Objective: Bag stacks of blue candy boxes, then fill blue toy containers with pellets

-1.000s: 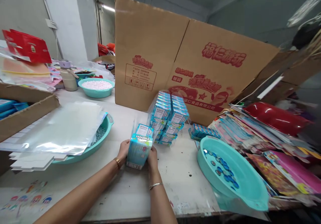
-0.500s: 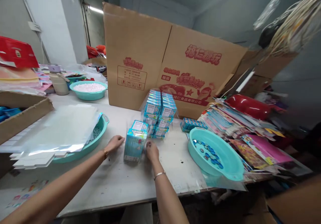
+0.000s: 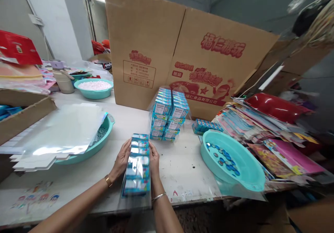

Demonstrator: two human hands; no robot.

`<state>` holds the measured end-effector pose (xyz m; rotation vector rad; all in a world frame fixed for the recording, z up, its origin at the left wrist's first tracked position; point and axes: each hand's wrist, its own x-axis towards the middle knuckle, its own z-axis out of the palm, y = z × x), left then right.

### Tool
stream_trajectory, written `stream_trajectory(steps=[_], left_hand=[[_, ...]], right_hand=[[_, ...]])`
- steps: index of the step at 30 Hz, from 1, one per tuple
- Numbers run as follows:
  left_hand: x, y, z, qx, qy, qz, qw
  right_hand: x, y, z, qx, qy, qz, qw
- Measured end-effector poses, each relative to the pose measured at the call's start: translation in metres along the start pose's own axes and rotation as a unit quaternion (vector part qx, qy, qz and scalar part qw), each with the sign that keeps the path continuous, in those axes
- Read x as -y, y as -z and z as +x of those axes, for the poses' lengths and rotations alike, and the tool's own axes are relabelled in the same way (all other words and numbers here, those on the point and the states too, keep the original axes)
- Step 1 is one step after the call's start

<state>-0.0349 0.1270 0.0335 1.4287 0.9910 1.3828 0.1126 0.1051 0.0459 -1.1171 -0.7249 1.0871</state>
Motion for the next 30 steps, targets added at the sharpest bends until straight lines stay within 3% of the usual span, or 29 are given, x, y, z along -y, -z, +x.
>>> stream_trajectory(steps=[3,7,13,20,27,30], left_hand=[[0.010,0.004,-0.006,-0.001,0.074,-0.049,0.996],[0.016,0.003,0.017,-0.075,0.166,-0.133,0.974],[0.015,-0.015,0.058,-0.029,0.157,-0.131,0.978],[0.020,-0.017,0.060,-0.022,0.171,-0.139,0.975],[0.011,-0.009,0.063,-0.037,0.054,-0.030,0.997],[0.012,-0.006,0.070,0.001,0.078,-0.053,0.996]], right_hand=[[-0.015,0.001,0.000,0.024,0.014,0.025,0.999],[-0.023,0.003,0.018,0.002,0.006,0.022,1.000],[-0.018,-0.007,0.061,0.052,-0.019,-0.011,0.998],[-0.025,-0.009,0.067,0.011,0.010,-0.048,0.999],[-0.018,-0.009,0.067,0.030,0.010,-0.024,0.999],[-0.016,-0.011,0.069,0.030,0.002,-0.024,0.999]])
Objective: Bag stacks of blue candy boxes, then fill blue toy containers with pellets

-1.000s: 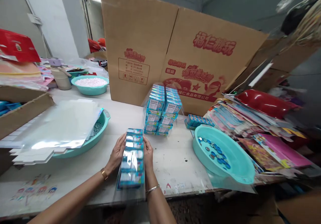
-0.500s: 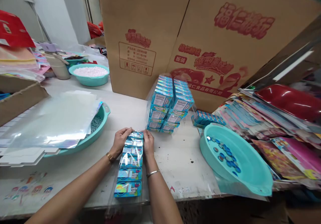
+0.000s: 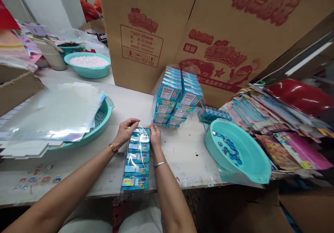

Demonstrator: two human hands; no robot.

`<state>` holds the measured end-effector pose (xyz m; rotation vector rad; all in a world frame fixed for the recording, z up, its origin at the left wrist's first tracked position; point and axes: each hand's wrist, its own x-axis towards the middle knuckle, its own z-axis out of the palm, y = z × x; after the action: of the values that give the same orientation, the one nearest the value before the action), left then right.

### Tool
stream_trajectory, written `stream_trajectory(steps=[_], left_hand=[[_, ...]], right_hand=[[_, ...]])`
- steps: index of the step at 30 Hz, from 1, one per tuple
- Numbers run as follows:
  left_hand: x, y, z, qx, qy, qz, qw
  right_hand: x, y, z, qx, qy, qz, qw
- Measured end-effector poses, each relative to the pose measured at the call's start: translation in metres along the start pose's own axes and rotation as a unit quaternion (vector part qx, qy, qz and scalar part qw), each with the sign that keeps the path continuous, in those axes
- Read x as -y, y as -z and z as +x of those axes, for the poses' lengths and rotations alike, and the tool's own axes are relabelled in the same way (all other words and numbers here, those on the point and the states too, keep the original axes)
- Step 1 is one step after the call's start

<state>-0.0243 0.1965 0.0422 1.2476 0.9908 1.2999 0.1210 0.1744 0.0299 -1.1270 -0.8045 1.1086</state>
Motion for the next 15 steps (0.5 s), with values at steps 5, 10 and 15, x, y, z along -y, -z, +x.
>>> stream_trajectory(steps=[5,10,15], left_hand=[[0.000,0.009,0.006,-0.046,0.039,-0.026,0.998],[-0.010,0.039,-0.062,-0.178,0.070,-0.014,0.981],[-0.007,0.046,-0.163,-0.136,0.135,-0.028,0.981]], right_hand=[[0.004,0.012,-0.002,-0.041,-0.007,-0.002,0.999],[0.015,0.059,-0.064,-0.102,-0.061,0.005,0.993],[0.002,0.087,-0.150,-0.075,-0.121,0.094,0.985]])
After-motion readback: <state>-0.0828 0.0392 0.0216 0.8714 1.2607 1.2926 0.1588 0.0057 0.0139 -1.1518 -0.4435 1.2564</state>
